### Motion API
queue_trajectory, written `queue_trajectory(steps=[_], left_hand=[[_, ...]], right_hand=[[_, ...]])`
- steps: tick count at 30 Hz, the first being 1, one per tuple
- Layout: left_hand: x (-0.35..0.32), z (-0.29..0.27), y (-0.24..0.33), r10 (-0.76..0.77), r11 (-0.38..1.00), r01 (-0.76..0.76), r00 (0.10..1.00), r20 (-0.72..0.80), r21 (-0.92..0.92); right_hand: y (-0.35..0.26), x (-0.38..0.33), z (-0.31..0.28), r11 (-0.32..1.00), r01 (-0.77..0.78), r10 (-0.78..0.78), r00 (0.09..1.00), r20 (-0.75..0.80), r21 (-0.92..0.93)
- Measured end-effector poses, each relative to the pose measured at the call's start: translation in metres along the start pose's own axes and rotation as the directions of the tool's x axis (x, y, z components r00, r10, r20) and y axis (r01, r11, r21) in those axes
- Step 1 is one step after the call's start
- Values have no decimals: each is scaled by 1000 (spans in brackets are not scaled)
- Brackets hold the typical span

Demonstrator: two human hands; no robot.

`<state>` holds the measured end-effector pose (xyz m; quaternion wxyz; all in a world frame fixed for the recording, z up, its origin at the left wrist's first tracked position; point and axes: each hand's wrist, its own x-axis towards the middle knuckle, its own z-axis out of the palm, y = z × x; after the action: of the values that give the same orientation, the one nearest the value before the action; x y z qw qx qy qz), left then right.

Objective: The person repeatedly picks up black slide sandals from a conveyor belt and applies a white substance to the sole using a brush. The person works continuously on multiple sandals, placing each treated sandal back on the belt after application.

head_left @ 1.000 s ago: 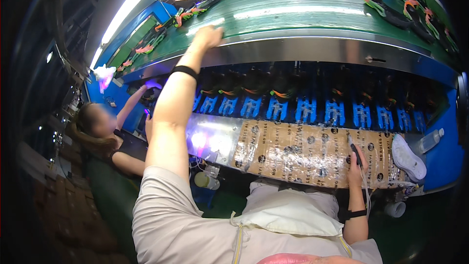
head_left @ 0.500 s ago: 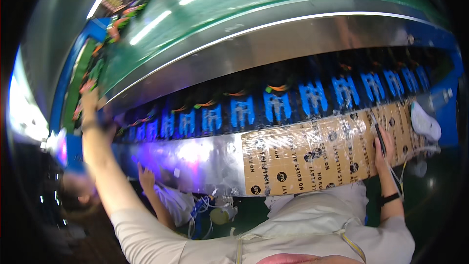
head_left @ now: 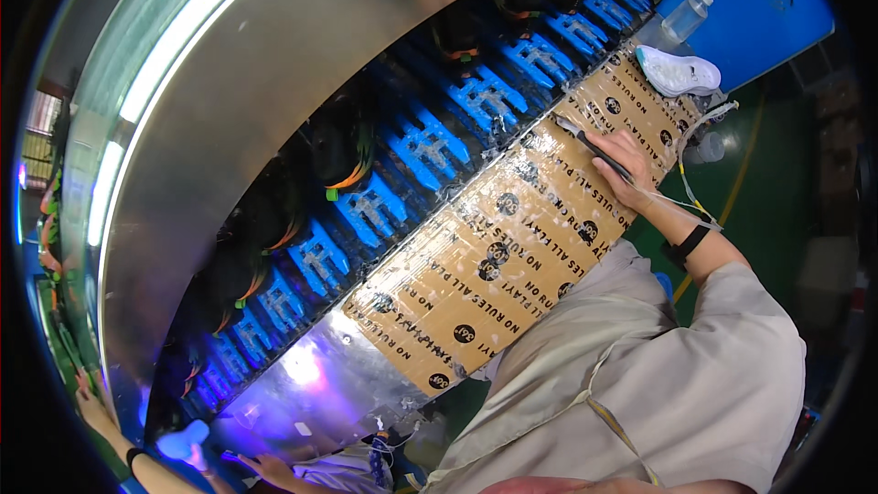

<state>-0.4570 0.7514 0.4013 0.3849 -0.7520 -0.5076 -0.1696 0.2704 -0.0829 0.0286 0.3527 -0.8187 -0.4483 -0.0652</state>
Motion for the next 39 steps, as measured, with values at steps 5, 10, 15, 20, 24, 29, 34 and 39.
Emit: queue_trajectory(steps=[5,10,15,20,24,29,34,39], left_hand=[[-32,-25,-19,160,924,-246,944,-288,-293],[-34,-147,155,-37,971,69,989,140,-228],[-49,-229,178,-161,489,344,939,305,-802],[-57,-191,188,-113,374,500,860,497,-781],[-87,-221,264,-331,249,343,909,254,-906],[-174,-261,353,-331,-528,131,878,345,-839],[-320,-273,488,95,-869,388,740,666,-307],[-410,-303,595,500,-866,472,814,296,166]], right_hand=[[9,9,10,994,21,-17,999,-44,109],[10,-3,3,994,52,-40,991,-129,94],[18,-3,5,982,79,-52,986,-158,171],[21,-2,8,955,130,-80,978,-193,267],[26,-9,9,936,66,10,977,-213,345],[-1,-6,-3,822,-111,239,958,-160,559],[-45,6,-7,414,-242,330,938,103,878],[-102,8,-19,202,-301,140,951,276,932]])
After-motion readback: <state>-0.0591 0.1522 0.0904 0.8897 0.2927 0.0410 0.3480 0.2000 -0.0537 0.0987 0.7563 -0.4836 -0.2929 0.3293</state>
